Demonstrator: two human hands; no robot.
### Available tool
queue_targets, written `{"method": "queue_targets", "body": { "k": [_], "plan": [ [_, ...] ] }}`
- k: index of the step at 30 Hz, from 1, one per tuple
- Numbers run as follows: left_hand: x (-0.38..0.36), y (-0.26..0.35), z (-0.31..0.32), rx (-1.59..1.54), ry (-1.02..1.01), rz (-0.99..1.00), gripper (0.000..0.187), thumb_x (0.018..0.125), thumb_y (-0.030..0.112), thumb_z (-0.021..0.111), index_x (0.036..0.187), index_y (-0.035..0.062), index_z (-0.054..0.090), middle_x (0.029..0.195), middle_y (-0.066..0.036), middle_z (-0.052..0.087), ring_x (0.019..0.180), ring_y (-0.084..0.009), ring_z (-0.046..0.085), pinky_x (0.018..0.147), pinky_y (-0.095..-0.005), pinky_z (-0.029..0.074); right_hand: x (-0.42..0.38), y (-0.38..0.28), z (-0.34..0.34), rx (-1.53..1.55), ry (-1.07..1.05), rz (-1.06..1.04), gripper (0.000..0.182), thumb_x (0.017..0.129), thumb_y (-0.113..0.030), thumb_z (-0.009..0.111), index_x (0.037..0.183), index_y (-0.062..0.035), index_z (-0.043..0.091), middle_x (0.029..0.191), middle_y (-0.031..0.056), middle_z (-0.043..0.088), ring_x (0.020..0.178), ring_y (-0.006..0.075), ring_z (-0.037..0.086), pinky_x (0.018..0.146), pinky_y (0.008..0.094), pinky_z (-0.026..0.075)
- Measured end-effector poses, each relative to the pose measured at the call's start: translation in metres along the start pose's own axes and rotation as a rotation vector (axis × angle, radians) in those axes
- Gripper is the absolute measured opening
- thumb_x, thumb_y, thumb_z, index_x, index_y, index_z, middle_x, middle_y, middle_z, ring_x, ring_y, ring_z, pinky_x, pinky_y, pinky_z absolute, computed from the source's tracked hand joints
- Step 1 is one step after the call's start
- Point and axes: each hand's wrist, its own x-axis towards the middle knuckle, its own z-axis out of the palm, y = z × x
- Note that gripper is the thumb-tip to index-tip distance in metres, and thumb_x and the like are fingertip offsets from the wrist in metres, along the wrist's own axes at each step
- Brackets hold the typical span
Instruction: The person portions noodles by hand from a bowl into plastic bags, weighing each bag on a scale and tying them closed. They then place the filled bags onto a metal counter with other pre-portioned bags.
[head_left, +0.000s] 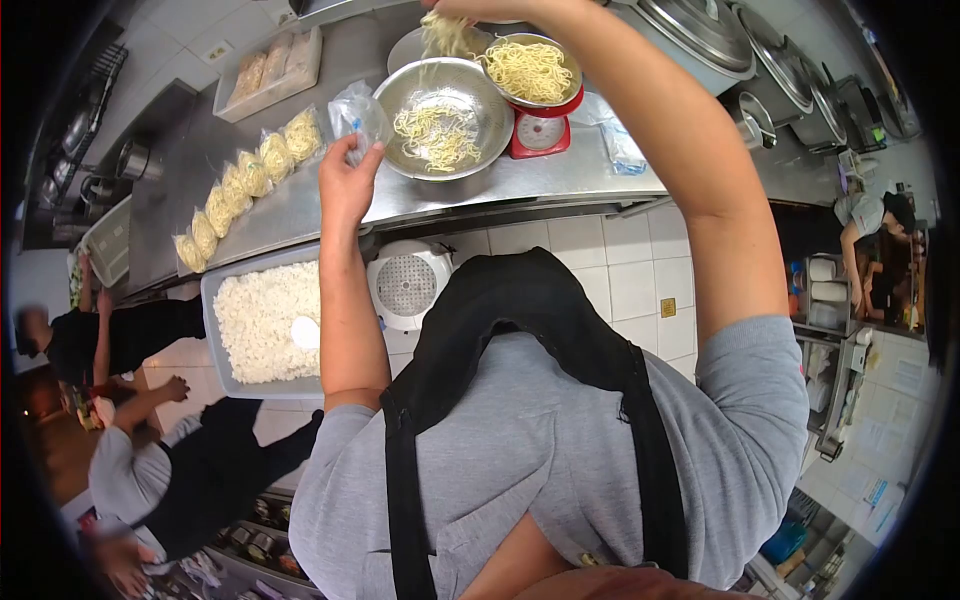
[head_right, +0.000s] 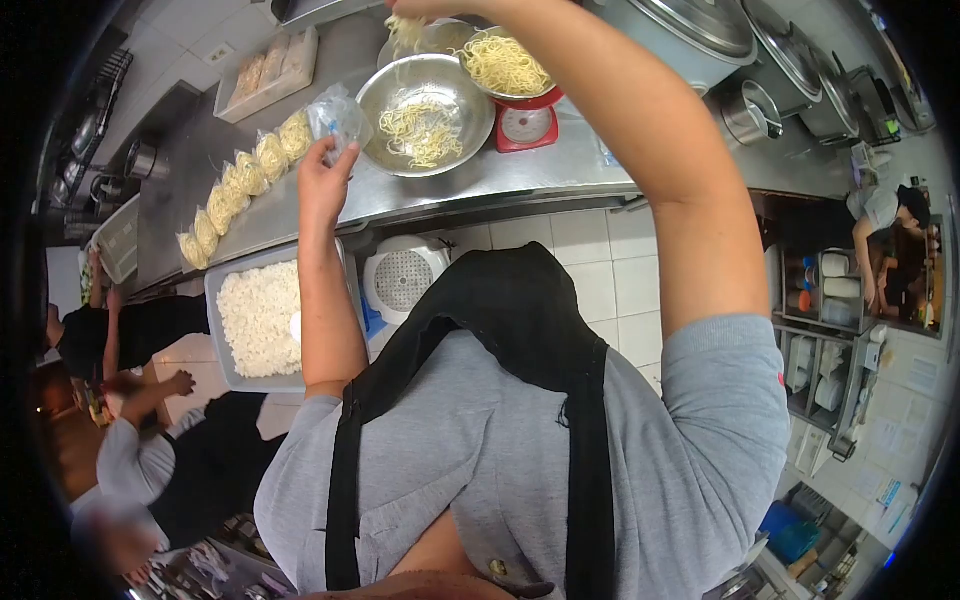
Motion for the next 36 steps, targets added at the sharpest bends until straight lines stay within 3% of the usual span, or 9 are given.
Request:
{"method": "queue_targets", "body": {
  "k": [3,5,7,9,11,13,15,22,36],
  "plan": [
    [-0.001,0.003,-0.005,0.006,0.001,-0.019,0.056,0.094,0.031,0.087,0.129,-0.0086,0.07,0.09,-0.007,0.068,0.074,-0.0128,0.062,0.065,-0.0296,0.054,-0.002,-0.003,0.019,0.066,-0.031,0.11,0.028,0.079,-0.012,0.078,0.105,-0.0036,0.084,0.097,0.0196,0.082,0.09,0.0306,0.08,0.084,0.0415,0.062],
    [-0.002,0.008,-0.008,-0.003,-0.011,-0.046,0.056,0.093,0.032,0.087,0.128,-0.009,0.071,0.091,-0.008,0.069,0.075,-0.0132,0.062,0.066,-0.0302,0.053,0.002,0.005,0.031,0.063,-0.005,-0.011,0.028,0.08,-0.014,0.082,0.106,-0.0056,0.085,0.098,0.0202,0.082,0.092,0.0307,0.081,0.085,0.0423,0.062],
    [-0.003,0.013,-0.011,-0.033,-0.003,-0.125,0.055,0.092,0.032,0.088,0.124,-0.0099,0.072,0.094,-0.01,0.071,0.076,-0.0138,0.06,0.069,-0.0313,0.051,0.004,0.006,0.028,0.057,0.057,-0.004,0.027,0.08,-0.016,0.084,0.105,-0.0055,0.085,0.097,0.0202,0.082,0.093,0.0311,0.081,0.085,0.0427,0.062],
    [-0.004,0.017,-0.014,-0.04,-0.007,-0.108,0.054,0.092,0.031,0.088,0.124,-0.0095,0.072,0.087,-0.007,0.068,0.071,-0.0124,0.059,0.064,-0.0302,0.05,0.004,0.005,0.025,0.054,0.115,0.007,0.027,0.08,-0.017,0.086,0.105,-0.0053,0.085,0.097,0.0203,0.082,0.093,0.0314,0.081,0.085,0.0431,0.062],
    [-0.002,0.021,-0.017,-0.03,-0.047,-0.133,0.057,0.096,0.032,0.086,0.132,-0.0091,0.069,0.096,-0.01,0.07,0.08,-0.0146,0.066,0.068,-0.0317,0.058,0.001,0.001,0.012,0.075,0.118,-0.069,0.026,0.08,-0.02,0.089,0.101,-0.005,0.086,0.095,0.0202,0.082,0.092,0.0323,0.081,0.085,0.0433,0.062],
    [-0.001,0.027,-0.017,-0.058,-0.097,-0.125,0.055,0.097,0.032,0.085,0.132,-0.0088,0.069,0.099,-0.011,0.072,0.081,-0.0149,0.067,0.07,-0.032,0.058,-0.007,0.003,0.004,0.144,0.121,0.003,0.023,0.08,-0.019,0.088,0.097,-0.0042,0.086,0.093,0.0204,0.081,0.091,0.0331,0.08,0.085,0.0425,0.062],
    [0.0,0.037,-0.015,-0.075,-0.039,-0.1,0.056,0.094,0.03,0.087,0.13,-0.0104,0.069,0.089,-0.008,0.071,0.074,-0.0136,0.063,0.066,-0.0307,0.053,-0.011,0.004,-0.001,0.143,0.236,-0.12,0.021,0.079,-0.017,0.087,0.096,-0.0044,0.086,0.092,0.0199,0.081,0.09,0.0325,0.081,0.084,0.0418,0.062],
    [0.01,0.086,-0.017,0.011,-0.073,0.02,0.058,0.095,0.03,0.086,0.132,-0.0114,0.069,0.095,-0.012,0.073,0.076,-0.014,0.065,0.067,-0.0309,0.054,-0.029,0.003,-0.014,0.245,0.332,-0.076,0.021,0.078,-0.012,0.085,0.097,-0.0046,0.087,0.092,0.0203,0.082,0.087,0.0306,0.08,0.084,0.0388,0.062],
    [0.013,0.098,-0.013,0.026,-0.132,0.094,0.059,0.095,0.032,0.085,0.132,-0.0112,0.069,0.096,-0.012,0.073,0.077,-0.0152,0.066,0.069,-0.0314,0.056,-0.061,0.013,-0.038,0.391,0.409,-0.008,0.019,0.079,-0.005,0.08,0.097,-0.0037,0.087,0.091,0.0186,0.082,0.083,0.0252,0.081,0.08,0.0354,0.064]
  ]
}}
